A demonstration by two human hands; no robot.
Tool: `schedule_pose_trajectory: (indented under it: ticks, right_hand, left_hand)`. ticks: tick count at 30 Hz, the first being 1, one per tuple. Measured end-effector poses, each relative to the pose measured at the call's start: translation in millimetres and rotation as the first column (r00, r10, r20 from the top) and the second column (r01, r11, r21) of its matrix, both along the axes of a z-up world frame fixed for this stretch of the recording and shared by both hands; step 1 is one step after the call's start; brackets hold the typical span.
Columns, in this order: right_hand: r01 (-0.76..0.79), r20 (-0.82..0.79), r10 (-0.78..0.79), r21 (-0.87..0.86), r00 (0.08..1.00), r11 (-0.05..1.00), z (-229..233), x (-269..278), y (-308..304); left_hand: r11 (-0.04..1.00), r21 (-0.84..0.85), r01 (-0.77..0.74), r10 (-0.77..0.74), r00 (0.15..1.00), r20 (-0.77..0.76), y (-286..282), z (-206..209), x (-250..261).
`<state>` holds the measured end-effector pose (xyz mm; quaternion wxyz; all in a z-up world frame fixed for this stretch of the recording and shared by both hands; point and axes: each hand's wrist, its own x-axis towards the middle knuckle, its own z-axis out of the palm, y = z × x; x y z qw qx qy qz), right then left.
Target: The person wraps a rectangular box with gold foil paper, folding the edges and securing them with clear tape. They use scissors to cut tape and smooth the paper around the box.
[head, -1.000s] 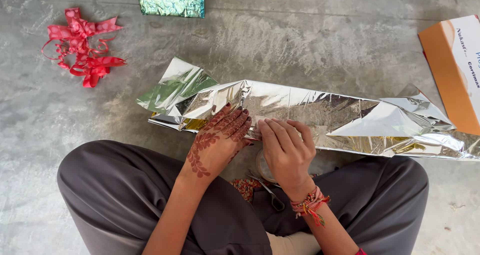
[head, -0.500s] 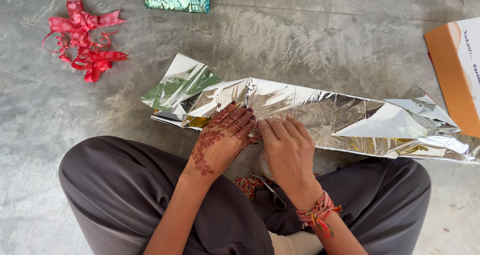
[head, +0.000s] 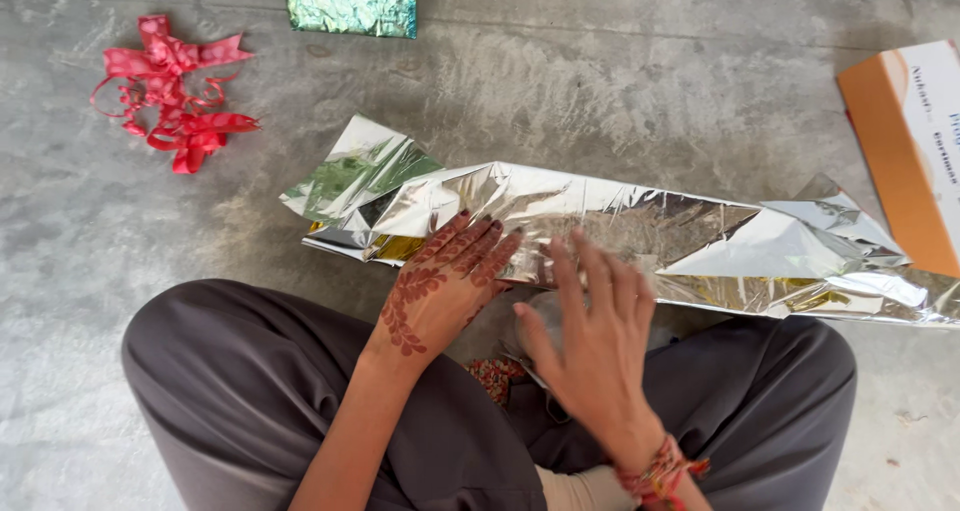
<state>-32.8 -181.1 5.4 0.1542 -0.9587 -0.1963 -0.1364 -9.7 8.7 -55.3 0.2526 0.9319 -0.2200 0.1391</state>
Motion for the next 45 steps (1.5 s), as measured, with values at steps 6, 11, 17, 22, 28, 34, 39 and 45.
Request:
schedule_pose_trajectory:
  ticks: [6, 11, 17, 22, 28, 34, 39, 45]
  right_hand:
    - [-0.048, -0.01, 0.047, -0.121, 0.999, 0.992, -8.4, 4.3, -10.9]
    - [-0.059, 0.028, 0.064, -0.16, 0.998, 0.985, -3.7, 1.8, -19.7]
    - [-0.101, 0.077, 0.1, 0.011, 0.992, 0.995, -6.9, -14.2, -39.0]
    - [-0.004, -0.037, 0.012, 0.206, 0.999, 0.978, -23.4, -28.5, -55.3]
    - [-0.036, -0.19, 0.075, 0.198, 0.979, 0.98, -36.6, -35.0, -68.2]
    - [-0.187, -0.231, 0.213, 0.13, 0.949, 0.974, -47.9, -33.3, -77.6]
    - [-0.196, -0.31, 0.206, 0.064, 0.928, 0.979, -62.6, -36.0, -82.2]
    - [0.338, -0.63, 0.355, 0.715, 0.691, 0.612, -76.0, -35.6, -109.8]
  left_hand:
    - [0.982, 0.191, 0.009, -0.02, 0.998, 0.053, -4.5, 2.3, 4.8]
    - [0.98, 0.198, -0.03, 0.009, 0.994, 0.108, -6.1, 0.8, 0.8]
    - [0.954, 0.3, -0.01, -0.036, 0.988, 0.147, -9.3, -6.1, -10.6]
    - [0.954, 0.289, 0.08, -0.123, 0.983, 0.134, -9.1, -8.7, -12.9]
    - [0.938, 0.345, 0.032, -0.094, 0.982, 0.163, -18.5, -7.4, -11.6]
    - [0.969, 0.116, 0.219, -0.241, 0.941, 0.239, -20.7, -19.6, -26.2]
    - [0.976, -0.033, 0.217, -0.212, 0.969, 0.124, -41.0, -15.8, -57.4]
    - [0.79, -0.583, -0.19, 0.041, 0.965, -0.26, -49.0, 0.9, -63.4]
